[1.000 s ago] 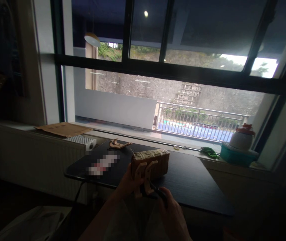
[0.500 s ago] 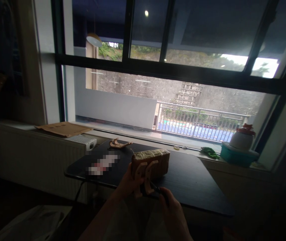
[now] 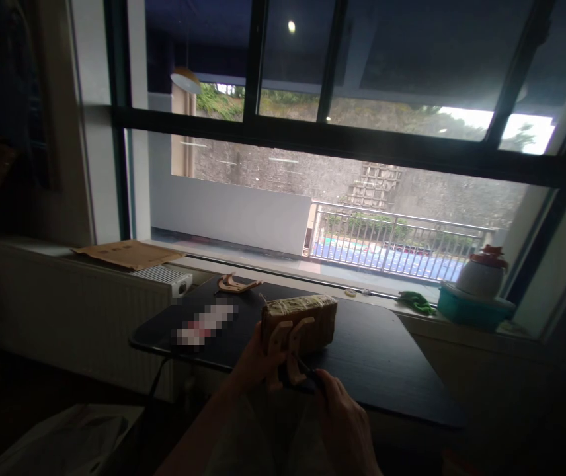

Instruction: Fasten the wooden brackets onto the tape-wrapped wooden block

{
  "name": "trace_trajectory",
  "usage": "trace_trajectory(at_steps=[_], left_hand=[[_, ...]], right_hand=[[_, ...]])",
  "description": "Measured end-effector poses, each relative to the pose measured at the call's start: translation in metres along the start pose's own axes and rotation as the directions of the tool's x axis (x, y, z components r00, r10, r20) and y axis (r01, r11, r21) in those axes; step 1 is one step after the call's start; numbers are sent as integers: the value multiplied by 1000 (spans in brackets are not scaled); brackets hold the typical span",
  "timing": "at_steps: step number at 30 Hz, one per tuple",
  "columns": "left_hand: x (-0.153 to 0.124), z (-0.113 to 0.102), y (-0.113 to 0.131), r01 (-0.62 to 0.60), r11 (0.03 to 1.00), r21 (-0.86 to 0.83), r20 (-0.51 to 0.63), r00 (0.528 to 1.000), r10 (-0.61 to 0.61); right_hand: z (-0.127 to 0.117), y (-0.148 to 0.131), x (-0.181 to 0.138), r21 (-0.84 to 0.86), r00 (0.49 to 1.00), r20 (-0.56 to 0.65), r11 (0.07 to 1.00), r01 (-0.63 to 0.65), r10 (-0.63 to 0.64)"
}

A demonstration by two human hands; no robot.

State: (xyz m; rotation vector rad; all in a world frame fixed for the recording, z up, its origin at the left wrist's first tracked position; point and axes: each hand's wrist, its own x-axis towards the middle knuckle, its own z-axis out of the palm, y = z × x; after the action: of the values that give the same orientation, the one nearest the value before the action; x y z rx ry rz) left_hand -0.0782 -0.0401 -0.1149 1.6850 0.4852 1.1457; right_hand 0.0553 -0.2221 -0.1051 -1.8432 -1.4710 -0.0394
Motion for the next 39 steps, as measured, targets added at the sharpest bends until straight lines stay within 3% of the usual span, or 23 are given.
trace_trajectory(at_steps=[4,7,10,14,17,34,39], left_hand=[[1,-1,-3,8,1000,15,-18,1000,-8],[1,-1,-3,25,1000,14,-28,999,-24],[0,-1,-1,31,999,9,-37,999,-30],[-1,0,2,21,1000,6,-22,1000,-21],[-1,1,3,3,1000,2,-14,1000,-3],[2,1,-3,8,997,74,-35,999,-5],[0,4,3,12,997,73,-46,999,-9]], right_hand=[[2,-1,-1,156,991,47,979,-131,125],[3,0,-2,179,983,72,968,-179,168],[3,1,-2,122,991,26,983,-137,135],[2,2,-1,5,997,-80,1000,16,-16],[0,1,0,-25,992,-87,995,92,-94],[7,4,0,302,995,-53,951,-63,82],[7,5,-1,279,993,-63,957,-76,97]])
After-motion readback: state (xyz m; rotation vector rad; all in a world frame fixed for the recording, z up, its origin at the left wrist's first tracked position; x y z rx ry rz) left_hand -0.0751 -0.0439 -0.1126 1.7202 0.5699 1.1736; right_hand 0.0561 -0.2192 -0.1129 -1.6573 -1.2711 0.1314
